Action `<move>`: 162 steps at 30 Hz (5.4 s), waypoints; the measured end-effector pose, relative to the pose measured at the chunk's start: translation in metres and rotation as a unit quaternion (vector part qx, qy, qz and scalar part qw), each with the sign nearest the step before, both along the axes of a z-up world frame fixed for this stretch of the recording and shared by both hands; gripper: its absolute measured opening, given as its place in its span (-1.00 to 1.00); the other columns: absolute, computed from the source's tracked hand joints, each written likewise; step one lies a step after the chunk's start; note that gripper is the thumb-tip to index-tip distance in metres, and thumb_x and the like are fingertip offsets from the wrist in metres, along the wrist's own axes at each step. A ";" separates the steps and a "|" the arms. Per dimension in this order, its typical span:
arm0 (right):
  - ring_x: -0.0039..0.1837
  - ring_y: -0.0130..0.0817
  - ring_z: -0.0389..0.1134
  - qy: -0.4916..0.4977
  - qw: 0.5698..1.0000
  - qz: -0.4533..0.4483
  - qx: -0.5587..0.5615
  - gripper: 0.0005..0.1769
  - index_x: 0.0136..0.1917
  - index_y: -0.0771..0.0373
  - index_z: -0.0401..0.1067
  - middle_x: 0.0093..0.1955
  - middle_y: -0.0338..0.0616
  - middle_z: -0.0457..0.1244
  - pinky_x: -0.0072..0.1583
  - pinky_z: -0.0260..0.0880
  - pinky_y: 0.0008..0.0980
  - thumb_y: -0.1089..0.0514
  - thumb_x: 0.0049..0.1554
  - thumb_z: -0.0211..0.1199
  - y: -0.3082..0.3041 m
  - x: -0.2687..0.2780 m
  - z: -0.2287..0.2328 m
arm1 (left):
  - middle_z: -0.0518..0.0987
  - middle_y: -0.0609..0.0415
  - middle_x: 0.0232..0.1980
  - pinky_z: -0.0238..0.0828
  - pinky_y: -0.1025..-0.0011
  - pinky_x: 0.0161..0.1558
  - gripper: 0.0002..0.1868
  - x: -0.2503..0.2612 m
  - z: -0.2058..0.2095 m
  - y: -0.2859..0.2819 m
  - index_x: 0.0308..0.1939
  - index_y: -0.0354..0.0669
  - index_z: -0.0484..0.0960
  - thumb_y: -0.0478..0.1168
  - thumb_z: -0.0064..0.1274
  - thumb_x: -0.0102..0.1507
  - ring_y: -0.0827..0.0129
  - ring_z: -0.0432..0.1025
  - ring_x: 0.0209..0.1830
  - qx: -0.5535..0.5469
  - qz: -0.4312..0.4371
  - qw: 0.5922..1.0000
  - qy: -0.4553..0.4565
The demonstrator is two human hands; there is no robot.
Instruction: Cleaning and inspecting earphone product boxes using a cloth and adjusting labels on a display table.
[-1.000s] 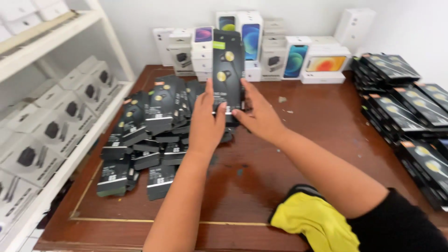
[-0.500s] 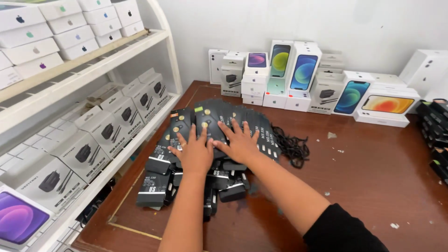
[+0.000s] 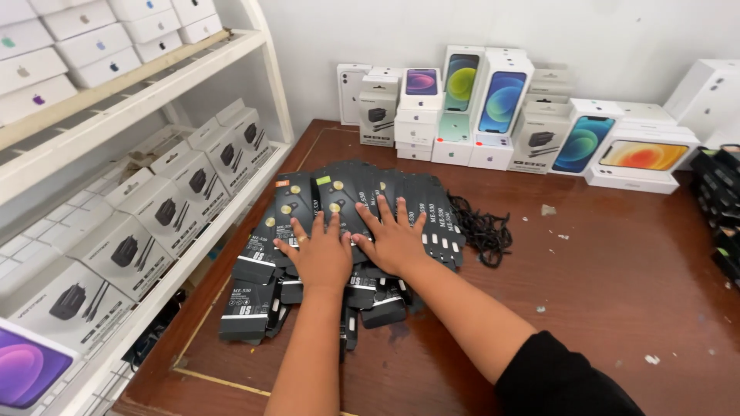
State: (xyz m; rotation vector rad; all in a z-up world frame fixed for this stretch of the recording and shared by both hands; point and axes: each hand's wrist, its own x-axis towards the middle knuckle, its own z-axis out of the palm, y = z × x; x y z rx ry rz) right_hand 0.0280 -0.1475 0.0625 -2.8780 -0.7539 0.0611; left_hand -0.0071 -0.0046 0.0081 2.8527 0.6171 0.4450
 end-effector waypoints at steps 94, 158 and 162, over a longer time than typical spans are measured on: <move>0.26 -0.20 0.36 -0.313 0.775 -0.493 0.243 -0.52 0.28 -0.19 0.48 0.19 -0.32 0.37 0.29 0.36 -0.14 -0.14 0.07 0.33 -0.712 -0.166 0.035 | 0.07 -0.24 0.61 -0.22 -0.33 0.49 -0.22 -0.120 0.097 -0.662 0.54 -0.37 0.09 0.09 -0.20 0.38 -0.36 -0.14 0.61 -0.125 -0.630 0.766 0.044; 0.47 0.11 0.19 -0.155 0.809 -0.236 0.516 0.05 0.68 0.11 -0.21 0.54 0.10 0.12 0.41 0.27 0.01 0.46 0.06 0.22 -0.418 -0.075 -0.049 | 0.45 -0.25 0.38 0.65 0.23 0.01 -0.26 0.011 -0.030 -0.424 0.53 0.06 0.25 -0.48 -0.01 0.29 -0.04 0.46 0.25 -0.624 -0.357 0.693 -0.054; 0.41 0.07 0.28 -0.117 0.789 -0.288 0.530 -0.02 0.66 0.05 -0.11 0.49 0.03 0.17 0.33 0.41 -0.02 0.42 0.09 0.22 -0.423 -0.071 -0.057 | 0.52 -0.21 0.32 0.63 0.28 0.08 -0.28 0.008 -0.029 -0.423 0.49 0.06 0.34 -0.43 0.09 0.24 0.05 0.49 0.23 -0.616 -0.359 0.698 -0.062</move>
